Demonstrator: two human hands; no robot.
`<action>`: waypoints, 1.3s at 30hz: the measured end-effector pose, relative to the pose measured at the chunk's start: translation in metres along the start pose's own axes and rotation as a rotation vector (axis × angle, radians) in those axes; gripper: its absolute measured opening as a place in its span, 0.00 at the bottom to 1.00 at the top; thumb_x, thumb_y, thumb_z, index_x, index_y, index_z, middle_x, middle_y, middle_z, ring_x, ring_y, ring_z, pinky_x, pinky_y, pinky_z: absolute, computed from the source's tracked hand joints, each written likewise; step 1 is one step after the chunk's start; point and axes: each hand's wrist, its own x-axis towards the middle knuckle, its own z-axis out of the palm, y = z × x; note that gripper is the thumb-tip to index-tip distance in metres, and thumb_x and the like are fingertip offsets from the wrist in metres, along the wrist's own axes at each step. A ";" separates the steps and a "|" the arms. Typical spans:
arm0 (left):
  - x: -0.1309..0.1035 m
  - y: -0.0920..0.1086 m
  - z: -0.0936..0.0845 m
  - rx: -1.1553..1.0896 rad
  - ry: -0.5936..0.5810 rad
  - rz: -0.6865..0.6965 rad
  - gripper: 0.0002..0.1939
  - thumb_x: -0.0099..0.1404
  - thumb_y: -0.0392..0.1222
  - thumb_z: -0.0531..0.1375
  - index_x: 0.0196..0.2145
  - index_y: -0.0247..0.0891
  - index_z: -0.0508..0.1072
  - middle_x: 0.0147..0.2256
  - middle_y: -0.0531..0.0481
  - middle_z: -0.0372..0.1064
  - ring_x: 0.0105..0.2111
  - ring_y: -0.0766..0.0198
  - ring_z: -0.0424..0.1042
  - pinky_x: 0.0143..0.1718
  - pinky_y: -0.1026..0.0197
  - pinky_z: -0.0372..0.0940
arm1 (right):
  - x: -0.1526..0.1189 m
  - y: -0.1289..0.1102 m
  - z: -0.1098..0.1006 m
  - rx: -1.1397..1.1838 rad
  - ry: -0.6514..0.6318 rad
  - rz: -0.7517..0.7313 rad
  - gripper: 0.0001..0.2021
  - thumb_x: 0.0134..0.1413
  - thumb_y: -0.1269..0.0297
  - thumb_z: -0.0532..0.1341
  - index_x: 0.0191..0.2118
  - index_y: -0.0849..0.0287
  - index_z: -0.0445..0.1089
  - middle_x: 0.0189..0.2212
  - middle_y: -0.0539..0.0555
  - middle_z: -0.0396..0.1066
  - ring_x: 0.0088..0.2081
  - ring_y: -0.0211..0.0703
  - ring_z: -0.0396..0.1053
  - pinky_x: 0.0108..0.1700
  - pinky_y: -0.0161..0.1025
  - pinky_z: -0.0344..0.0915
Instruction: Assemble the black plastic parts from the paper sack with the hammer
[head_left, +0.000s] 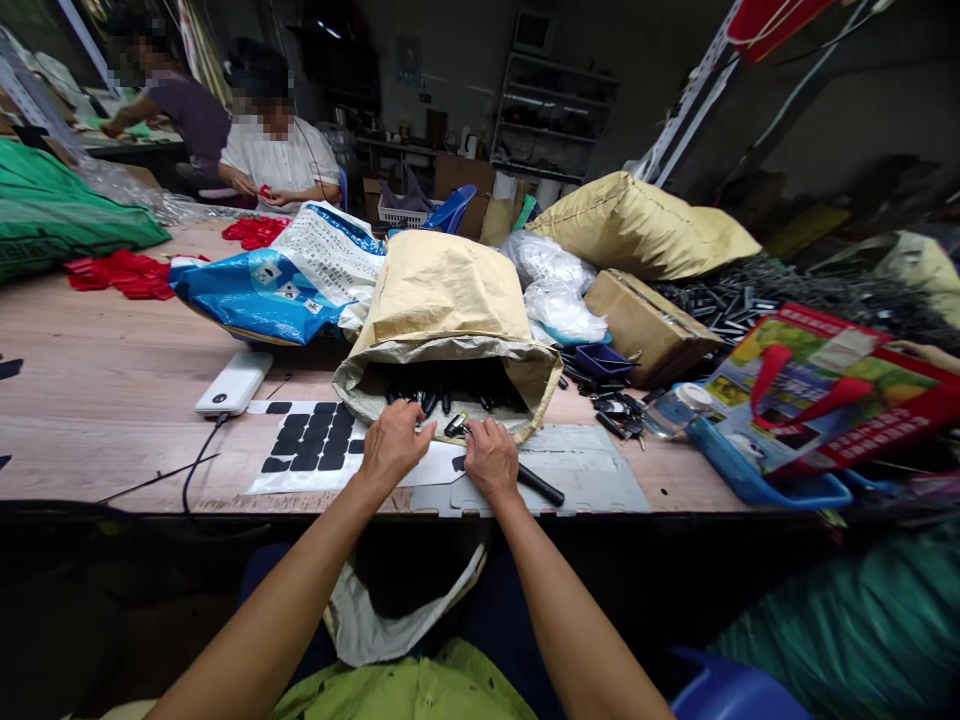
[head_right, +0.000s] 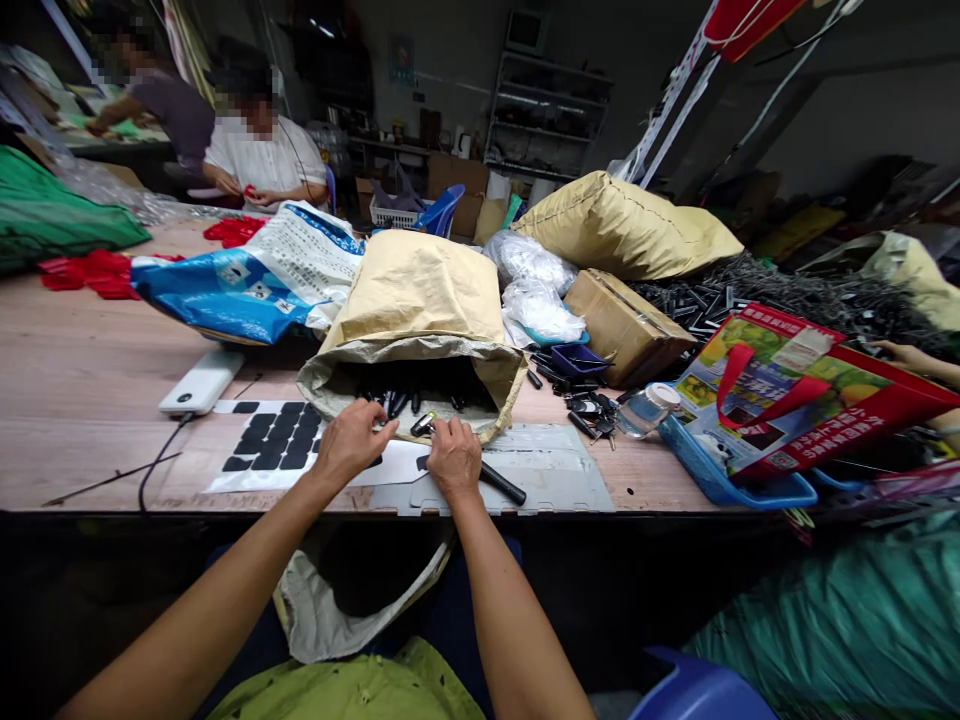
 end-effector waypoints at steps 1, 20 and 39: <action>0.013 -0.002 0.004 0.073 0.050 -0.027 0.13 0.64 0.50 0.60 0.36 0.38 0.76 0.39 0.41 0.71 0.42 0.51 0.71 0.38 0.57 0.62 | 0.000 0.000 0.000 0.002 0.001 -0.001 0.10 0.63 0.66 0.59 0.49 0.55 0.71 0.40 0.56 0.69 0.43 0.49 0.62 0.44 0.41 0.55; -0.022 -0.035 0.023 -0.202 -0.207 0.301 0.07 0.60 0.43 0.65 0.36 0.41 0.74 0.35 0.50 0.72 0.39 0.58 0.68 0.40 0.58 0.61 | -0.001 -0.002 -0.003 0.029 0.010 0.013 0.10 0.62 0.66 0.59 0.48 0.53 0.72 0.40 0.55 0.69 0.43 0.49 0.62 0.43 0.41 0.56; -0.025 -0.049 0.045 -0.375 -0.163 0.165 0.10 0.58 0.46 0.68 0.37 0.41 0.78 0.36 0.50 0.71 0.42 0.57 0.67 0.46 0.56 0.62 | -0.020 -0.013 -0.040 0.461 0.015 -0.041 0.14 0.66 0.67 0.53 0.52 0.56 0.73 0.43 0.55 0.76 0.45 0.44 0.72 0.49 0.37 0.66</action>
